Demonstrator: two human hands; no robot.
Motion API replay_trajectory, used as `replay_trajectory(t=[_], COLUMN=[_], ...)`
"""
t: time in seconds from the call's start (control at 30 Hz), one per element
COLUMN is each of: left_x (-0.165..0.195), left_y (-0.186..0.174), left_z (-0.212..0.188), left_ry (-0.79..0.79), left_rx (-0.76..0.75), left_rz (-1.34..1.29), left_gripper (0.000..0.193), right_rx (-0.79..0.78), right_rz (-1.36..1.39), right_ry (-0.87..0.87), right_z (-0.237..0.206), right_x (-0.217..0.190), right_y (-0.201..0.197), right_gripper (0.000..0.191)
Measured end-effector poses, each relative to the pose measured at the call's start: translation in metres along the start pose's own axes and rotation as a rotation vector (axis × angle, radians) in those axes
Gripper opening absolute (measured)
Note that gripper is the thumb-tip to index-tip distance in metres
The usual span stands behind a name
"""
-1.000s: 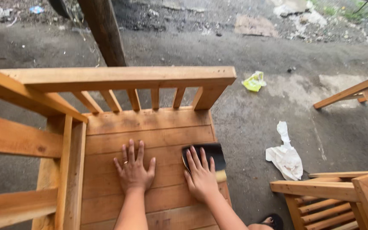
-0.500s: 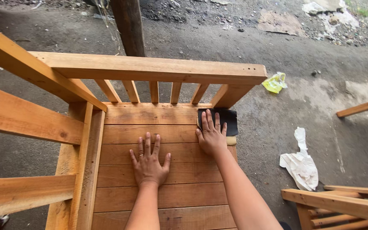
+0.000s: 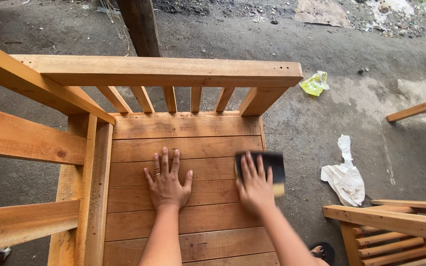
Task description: The person sands the wooden seat of a chair using a sanding block, moving it back and forth across the planks. They work over different areas of the seat, steadying the chair with their other hand, and continue sanding across the surface throughout the clip.
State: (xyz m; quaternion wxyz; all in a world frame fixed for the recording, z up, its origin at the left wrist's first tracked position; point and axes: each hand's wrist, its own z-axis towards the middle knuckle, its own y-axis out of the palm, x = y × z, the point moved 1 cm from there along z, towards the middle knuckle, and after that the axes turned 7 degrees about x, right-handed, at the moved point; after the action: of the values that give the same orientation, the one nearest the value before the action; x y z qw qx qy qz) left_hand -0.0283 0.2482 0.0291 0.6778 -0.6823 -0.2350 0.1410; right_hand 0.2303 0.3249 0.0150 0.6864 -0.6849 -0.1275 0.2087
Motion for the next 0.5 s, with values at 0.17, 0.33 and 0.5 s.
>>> replay_trajectory(t=[0.17,0.33,0.5], left_x=[0.000,0.001,0.002], left_y=[-0.002,-0.005,-0.005], left_z=[0.001,0.002,0.002], left_ry=[0.003,-0.004,-0.015], left_rx=[-0.027,-0.016,-0.063], left_rz=[0.025,-0.011,0.014], left_gripper=[0.079,0.079,0.078], right_rx=[0.049,0.020,-0.010], right_rz=[0.063,0.012,-0.024], right_ry=[0.113,0.072,0.041], right_z=[0.106,0.032,-0.035], right_x=[0.019,0.015,0.018], right_y=[0.001,-0.008,-0.006], right_gripper=[0.076,0.079,0.080])
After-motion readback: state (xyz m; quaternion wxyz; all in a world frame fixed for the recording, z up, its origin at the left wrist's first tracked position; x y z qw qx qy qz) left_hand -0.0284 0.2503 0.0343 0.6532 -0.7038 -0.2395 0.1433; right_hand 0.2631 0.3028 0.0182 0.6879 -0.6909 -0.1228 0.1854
